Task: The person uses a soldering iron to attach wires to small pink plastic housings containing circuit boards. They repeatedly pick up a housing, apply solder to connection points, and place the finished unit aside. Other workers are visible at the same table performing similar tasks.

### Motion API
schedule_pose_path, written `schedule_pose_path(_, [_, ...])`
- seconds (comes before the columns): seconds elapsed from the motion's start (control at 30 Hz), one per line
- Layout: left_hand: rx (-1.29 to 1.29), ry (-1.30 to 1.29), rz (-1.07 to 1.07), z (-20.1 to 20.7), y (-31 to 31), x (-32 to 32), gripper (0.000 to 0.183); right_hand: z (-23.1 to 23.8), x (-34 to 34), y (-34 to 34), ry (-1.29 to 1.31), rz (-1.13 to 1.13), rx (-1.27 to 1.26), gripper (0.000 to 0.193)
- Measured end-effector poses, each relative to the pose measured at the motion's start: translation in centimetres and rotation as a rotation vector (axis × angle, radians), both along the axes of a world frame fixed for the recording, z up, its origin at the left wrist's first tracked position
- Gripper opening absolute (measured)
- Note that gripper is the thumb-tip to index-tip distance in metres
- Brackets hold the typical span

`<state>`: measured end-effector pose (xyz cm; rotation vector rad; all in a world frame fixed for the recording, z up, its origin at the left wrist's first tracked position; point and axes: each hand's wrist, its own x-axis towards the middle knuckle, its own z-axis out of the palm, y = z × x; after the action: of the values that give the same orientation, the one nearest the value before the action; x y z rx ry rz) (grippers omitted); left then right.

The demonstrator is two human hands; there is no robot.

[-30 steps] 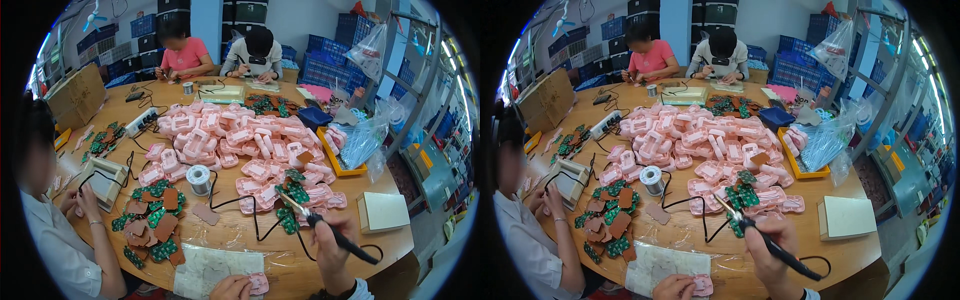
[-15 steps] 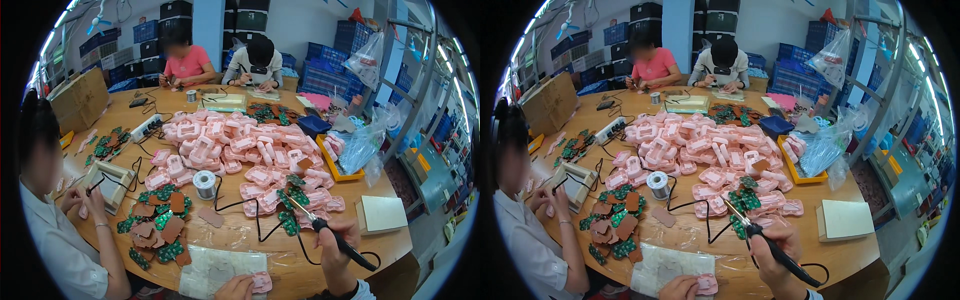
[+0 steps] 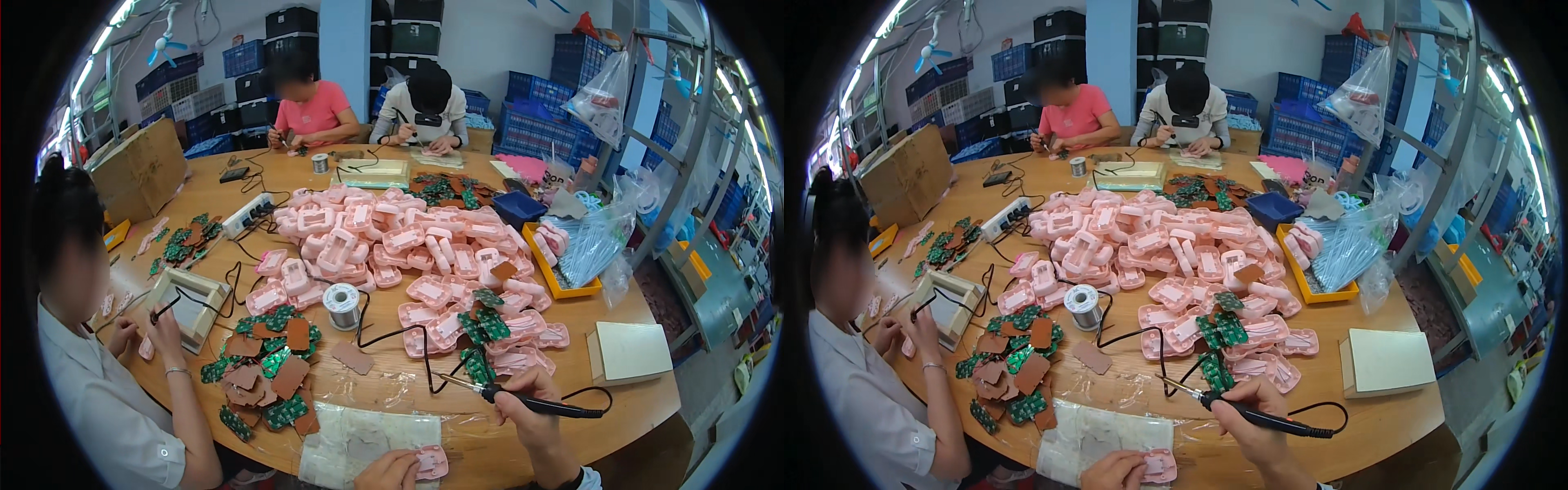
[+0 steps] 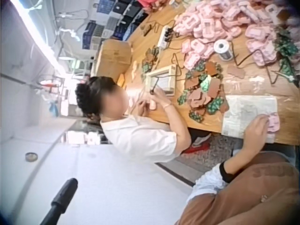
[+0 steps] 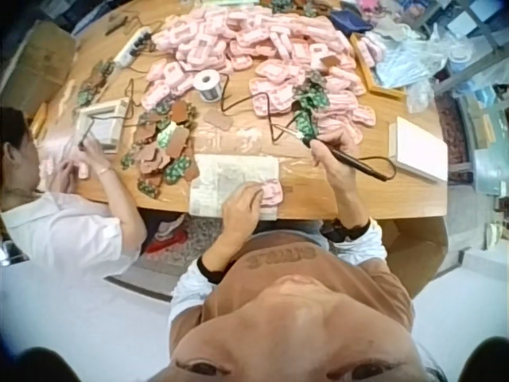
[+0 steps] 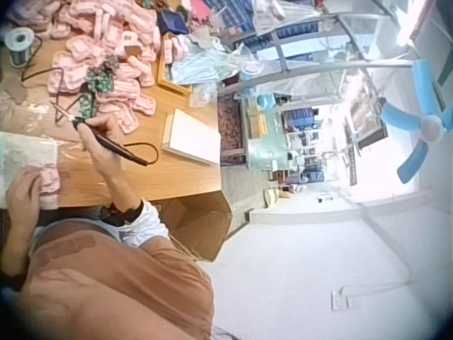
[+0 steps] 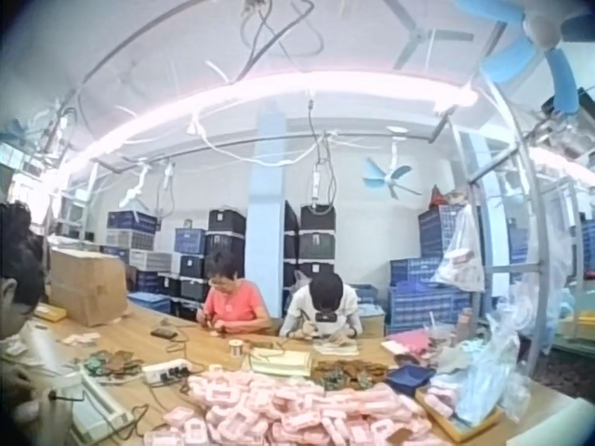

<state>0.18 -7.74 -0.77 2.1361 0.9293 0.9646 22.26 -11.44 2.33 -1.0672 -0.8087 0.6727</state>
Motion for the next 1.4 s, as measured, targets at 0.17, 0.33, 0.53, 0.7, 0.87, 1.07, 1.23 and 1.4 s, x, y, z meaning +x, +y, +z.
schedule_pose_path(0.17, [-0.012,0.002,0.012,0.1,-0.1,0.2,0.009,-0.4,0.2,-0.3,-0.022,-0.010,-0.012,0.021])
schedule_pose_path(0.33, [-0.007,-0.011,0.012,0.2,0.0,0.2,0.008,0.4,0.2,-0.2,-0.019,-0.036,-0.044,0.020])
schedule_pose_path(0.53, [-0.008,-0.004,0.003,0.2,0.0,0.2,0.008,2.6,1.1,1.8,-0.102,-0.149,0.035,0.018])
schedule_pose_path(0.7, [-0.013,-0.015,0.019,0.2,-0.1,0.2,0.008,4.1,1.5,3.4,-0.177,-0.185,0.060,0.019])
schedule_pose_path(0.87, [-0.009,-0.017,0.025,-0.1,0.0,0.2,0.008,4.6,1.7,4.2,-0.208,-0.153,0.088,0.018])
schedule_pose_path(1.07, [0.035,-0.010,0.044,-0.3,0.0,0.4,0.008,3.1,1.0,4.0,-0.162,-0.162,0.053,0.019])
schedule_pose_path(1.23, [0.019,-0.003,0.049,-0.5,-0.1,0.4,0.007,2.1,1.7,4.8,-0.112,-0.204,0.077,0.018])
schedule_pose_path(1.4, [0.034,-0.021,0.052,-0.5,-0.1,0.5,0.007,4.6,3.5,9.3,-0.210,-0.279,0.136,0.011])
